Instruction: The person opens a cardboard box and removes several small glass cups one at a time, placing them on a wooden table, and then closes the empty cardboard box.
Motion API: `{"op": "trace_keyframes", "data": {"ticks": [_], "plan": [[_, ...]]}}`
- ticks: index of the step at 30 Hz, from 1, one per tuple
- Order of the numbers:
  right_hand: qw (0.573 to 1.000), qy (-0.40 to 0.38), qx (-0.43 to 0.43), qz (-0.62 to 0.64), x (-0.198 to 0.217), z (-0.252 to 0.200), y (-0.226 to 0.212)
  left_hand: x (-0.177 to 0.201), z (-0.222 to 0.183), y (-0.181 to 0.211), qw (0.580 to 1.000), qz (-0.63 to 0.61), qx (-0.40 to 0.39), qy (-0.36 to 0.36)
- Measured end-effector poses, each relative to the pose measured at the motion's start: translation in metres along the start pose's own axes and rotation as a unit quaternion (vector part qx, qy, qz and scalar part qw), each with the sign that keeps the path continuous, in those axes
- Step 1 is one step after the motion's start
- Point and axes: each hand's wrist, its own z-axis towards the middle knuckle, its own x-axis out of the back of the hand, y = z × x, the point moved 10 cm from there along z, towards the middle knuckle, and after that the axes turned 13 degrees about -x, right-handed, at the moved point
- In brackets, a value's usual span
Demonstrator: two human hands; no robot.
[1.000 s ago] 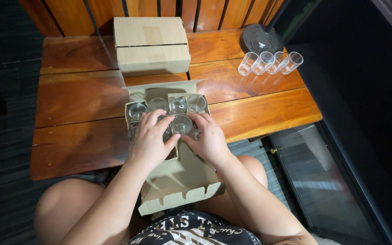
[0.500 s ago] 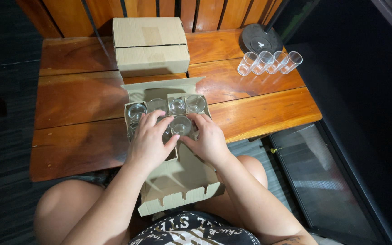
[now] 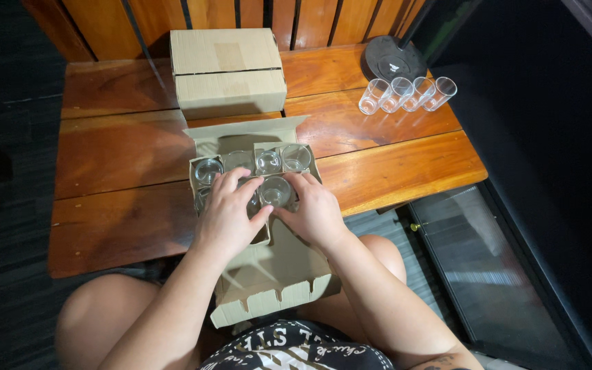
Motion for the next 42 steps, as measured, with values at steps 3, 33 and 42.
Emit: {"op": "trace_keyframes", "data": {"ticks": [3,33,42], "plan": [[0.999,-0.015,-0.019,-0.023,-0.006,0.005,0.005,-0.002,0.0,-0.002,1.0,-0.002,0.0,0.002],[0.997,-0.008,-0.05,0.056,-0.002,0.011,0.016,-0.019,0.0,-0.018,0.994,-0.059,0.082,0.033],[0.98,0.062,0.026,0.19,0.03,-0.001,0.008,0.007,0.004,0.006,0.992,-0.096,0.068,0.05]]}}
